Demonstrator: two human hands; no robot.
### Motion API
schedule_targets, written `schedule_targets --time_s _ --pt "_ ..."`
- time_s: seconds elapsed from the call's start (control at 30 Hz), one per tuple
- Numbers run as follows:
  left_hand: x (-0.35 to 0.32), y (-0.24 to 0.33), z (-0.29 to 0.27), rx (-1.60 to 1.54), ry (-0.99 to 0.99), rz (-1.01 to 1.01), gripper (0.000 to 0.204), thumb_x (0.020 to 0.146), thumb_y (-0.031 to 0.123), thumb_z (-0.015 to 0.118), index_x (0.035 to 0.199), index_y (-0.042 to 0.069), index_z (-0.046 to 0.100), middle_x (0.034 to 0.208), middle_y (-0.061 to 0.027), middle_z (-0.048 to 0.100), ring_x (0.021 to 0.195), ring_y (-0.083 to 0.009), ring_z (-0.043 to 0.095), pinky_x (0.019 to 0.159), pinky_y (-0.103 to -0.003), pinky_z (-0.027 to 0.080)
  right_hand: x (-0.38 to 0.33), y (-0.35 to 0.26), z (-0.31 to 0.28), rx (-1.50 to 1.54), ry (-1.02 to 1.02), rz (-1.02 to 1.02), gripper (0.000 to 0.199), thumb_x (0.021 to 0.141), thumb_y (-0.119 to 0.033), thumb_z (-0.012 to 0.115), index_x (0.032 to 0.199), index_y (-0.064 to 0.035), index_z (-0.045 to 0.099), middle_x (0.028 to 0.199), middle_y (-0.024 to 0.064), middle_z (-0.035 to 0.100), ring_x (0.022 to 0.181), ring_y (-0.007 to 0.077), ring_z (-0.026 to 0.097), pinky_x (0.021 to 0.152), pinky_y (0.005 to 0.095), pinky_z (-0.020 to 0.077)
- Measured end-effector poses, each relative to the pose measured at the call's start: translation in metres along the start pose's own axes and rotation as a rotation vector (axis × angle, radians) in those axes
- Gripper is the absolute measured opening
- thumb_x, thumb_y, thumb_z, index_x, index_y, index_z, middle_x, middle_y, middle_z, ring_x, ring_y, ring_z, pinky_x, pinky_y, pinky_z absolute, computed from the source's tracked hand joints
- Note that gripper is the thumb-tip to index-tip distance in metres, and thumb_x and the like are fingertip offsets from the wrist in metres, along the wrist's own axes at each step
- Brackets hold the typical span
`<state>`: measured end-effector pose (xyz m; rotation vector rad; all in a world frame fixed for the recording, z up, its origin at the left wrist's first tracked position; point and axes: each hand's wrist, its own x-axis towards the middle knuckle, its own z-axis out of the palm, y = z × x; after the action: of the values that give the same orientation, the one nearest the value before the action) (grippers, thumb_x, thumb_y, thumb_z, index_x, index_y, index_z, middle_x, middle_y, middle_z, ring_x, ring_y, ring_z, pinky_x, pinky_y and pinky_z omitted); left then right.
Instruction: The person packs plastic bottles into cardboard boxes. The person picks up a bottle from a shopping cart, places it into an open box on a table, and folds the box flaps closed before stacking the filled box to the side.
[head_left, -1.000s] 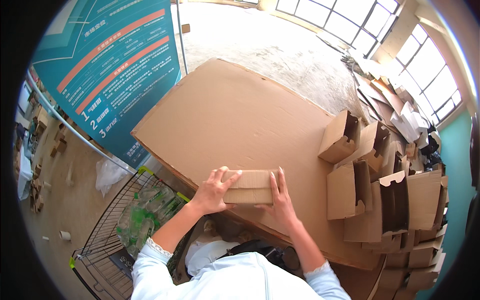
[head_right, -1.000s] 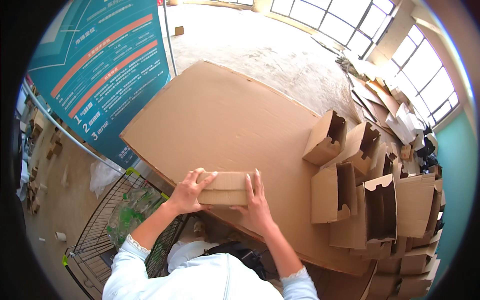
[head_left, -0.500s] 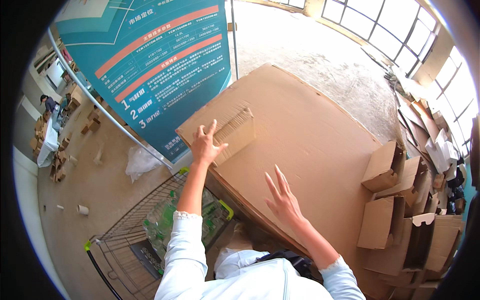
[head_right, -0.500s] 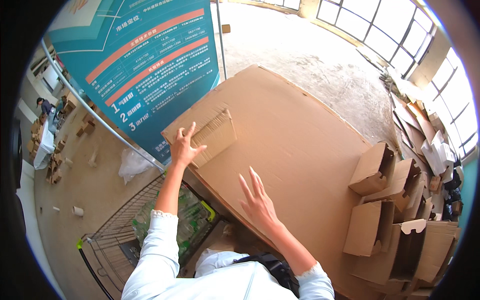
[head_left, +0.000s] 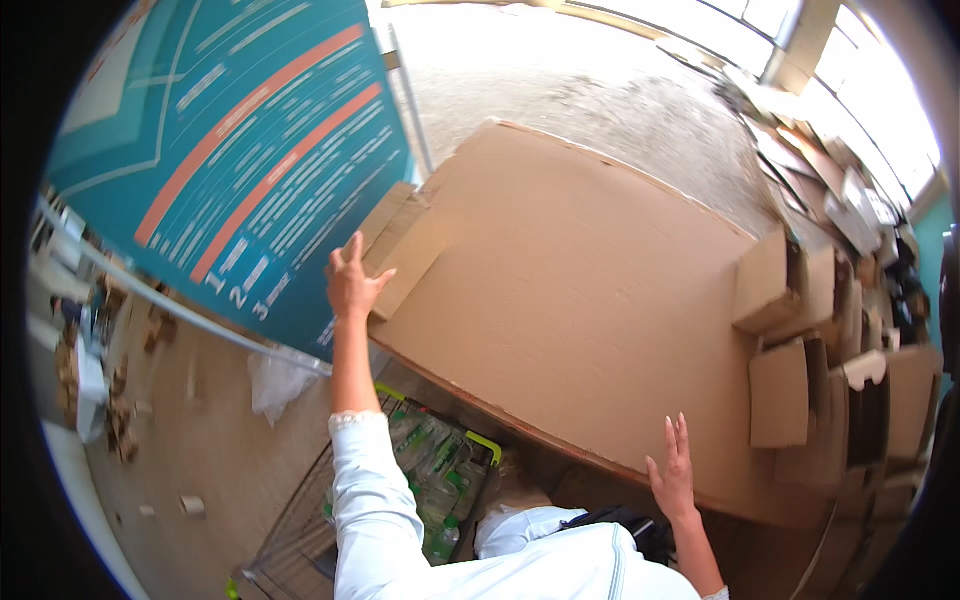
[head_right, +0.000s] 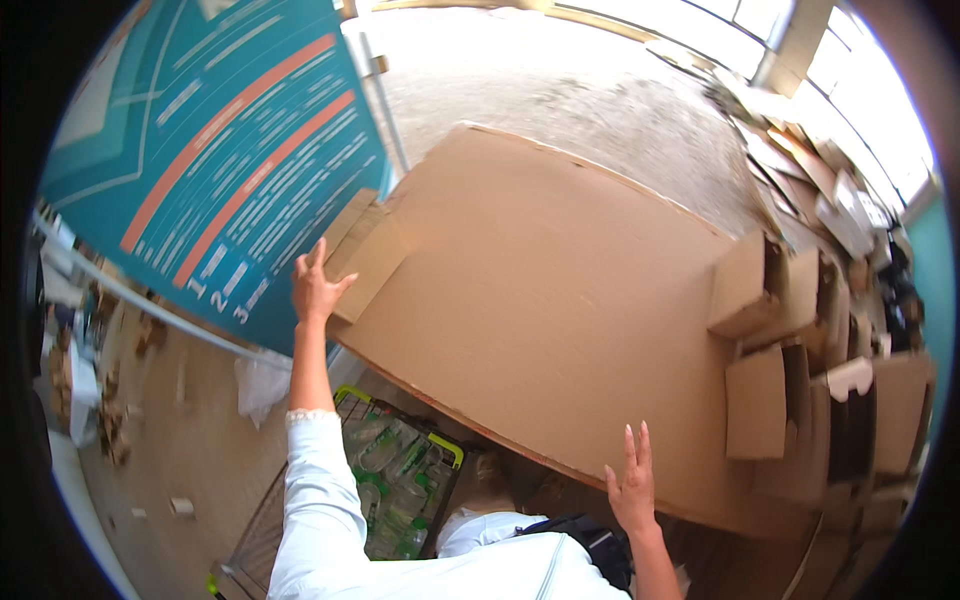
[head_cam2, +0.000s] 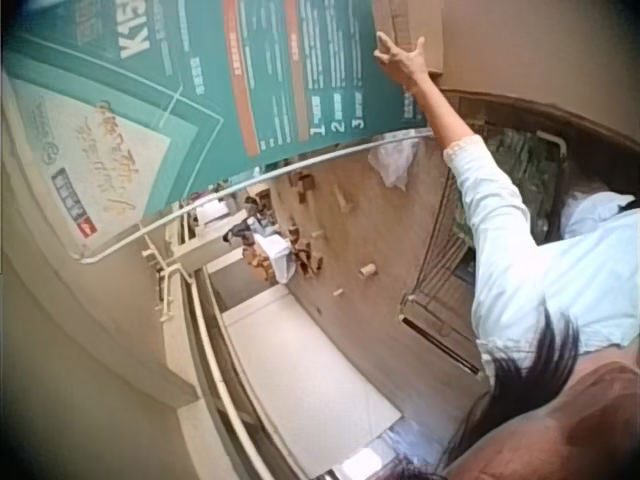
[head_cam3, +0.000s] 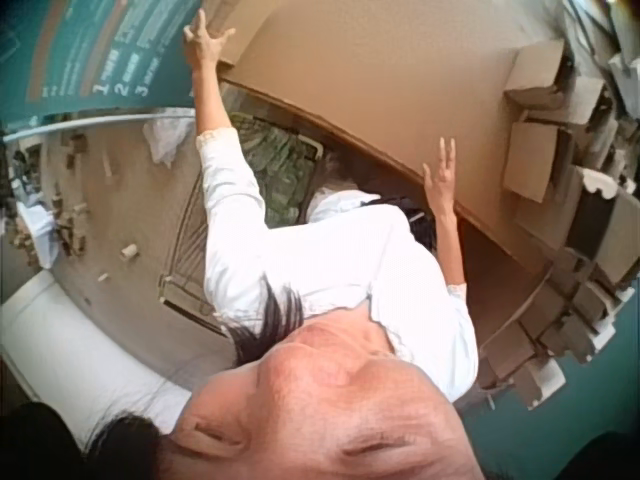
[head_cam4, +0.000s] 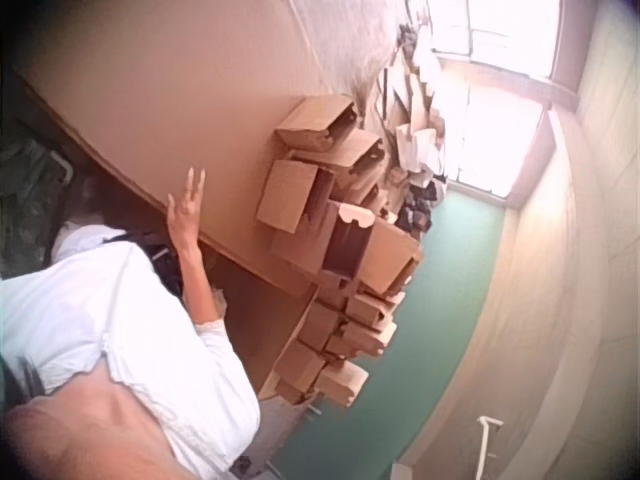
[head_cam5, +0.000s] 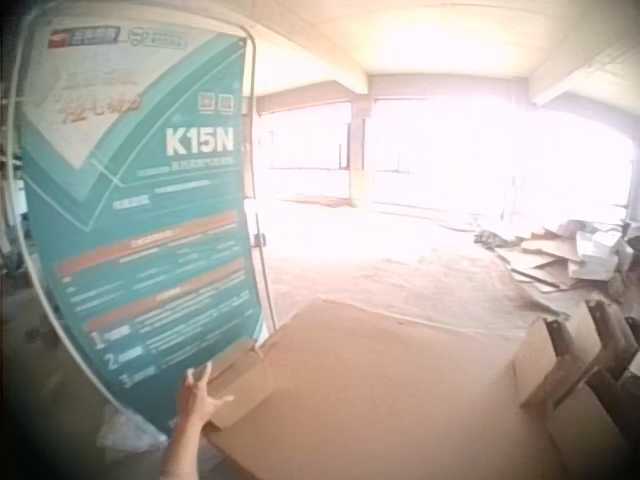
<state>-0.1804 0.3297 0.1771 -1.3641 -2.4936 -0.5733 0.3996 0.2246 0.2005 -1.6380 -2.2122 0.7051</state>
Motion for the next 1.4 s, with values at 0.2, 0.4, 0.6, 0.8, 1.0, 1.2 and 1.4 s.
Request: schedule_targets --time_s 0.2,0.4,0.6,0.8,1.0,1.2,1.4 --pt "0.001 -0.045 0.039 0.321 0.028 0.255 0.094 0.077 0.051 0.075 0.149 0.008 0.033 0.148 -0.0202 0.040 0.136 -0.0387 0.037 0.114 -0.055 0.024 -0.019 0.007 -0.013 -0.005 0.071 0.065 0.070 0.085 -0.007 0.066 0.147 -0.0065 0.034 0.154 0.0244 0.023 0.141 0.0415 0.030 0.113 0.0439 0.0336" --pt "-0.002 0.048 0.018 0.491 -0.059 0.095 0.087 0.077 0.043 0.078 0.146 0.008 0.039 0.153 -0.0208 0.032 0.134 -0.0460 0.037 0.105 -0.056 0.039 -0.065 0.060 -0.029 -0.025 0.247 0.110 0.069 0.087 -0.012 0.065 0.148 -0.0063 0.034 0.153 0.0223 0.027 0.138 0.0402 0.034 0.112 0.0443 0.0362" --pt "-0.165 0.337 -0.015 -0.465 -0.400 0.596 0.063 0.080 0.012 0.075 0.137 0.006 0.051 0.145 -0.0193 0.046 0.137 -0.0344 0.040 0.113 -0.047 0.032 -0.113 0.118 -0.064 0.096 0.407 0.277 0.066 0.087 -0.011 0.065 0.146 -0.0056 0.036 0.151 0.0220 0.032 0.135 0.0400 0.038 0.110 0.0439 0.0382" --pt "-0.281 0.574 -0.086 -0.949 -0.698 1.202 0.075 0.073 -0.001 0.075 0.142 0.010 0.046 0.155 -0.0133 0.032 0.109 -0.0288 0.063 0.081 -0.036 0.057 -0.127 0.166 -0.082 0.130 0.470 0.254 0.063 0.087 -0.011 0.064 0.144 -0.0052 0.039 0.149 0.0207 0.037 0.132 0.0394 0.042 0.106 0.0429 0.0405" --pt "-0.287 0.613 -0.038 -0.370 -0.585 1.339 0.030 0.073 0.003 0.071 0.101 0.002 0.061 0.112 -0.0143 0.058 0.088 -0.0334 0.064 0.075 -0.043 0.054 -0.134 0.180 -0.091 0.215 0.471 0.189 0.059 0.085 -0.006 0.065 0.141 -0.0049 0.044 0.147 0.0192 0.042 0.132 0.0377 0.045 0.107 0.0404 0.0395" --pt "-0.298 0.521 -0.067 -0.430 -0.375 1.134 0.004 0.079 0.002 0.060 0.082 0.002 0.058 0.089 -0.0128 0.060 0.075 -0.0300 0.065 0.067 -0.040 0.053 -0.124 0.183 -0.109 0.233 0.447 0.043 0.059 0.085 -0.005 0.066 0.140 -0.0052 0.046 0.146 0.0182 0.044 0.132 0.0363 0.046 0.108 0.0410 0.0392" --pt "-0.315 0.419 -0.108 -0.354 -0.234 0.834 0.017 0.078 0.007 0.060 0.094 0.004 0.065 0.100 -0.0108 0.065 0.077 -0.0261 0.066 0.068 -0.037 0.053 -0.058 0.123 -0.131 0.115 0.199 -0.479 0.070 0.079 -0.013 0.074 0.141 -0.0036 0.043 0.149 0.0163 0.040 0.137 0.0346 0.039 0.112 0.0459 0.0337"
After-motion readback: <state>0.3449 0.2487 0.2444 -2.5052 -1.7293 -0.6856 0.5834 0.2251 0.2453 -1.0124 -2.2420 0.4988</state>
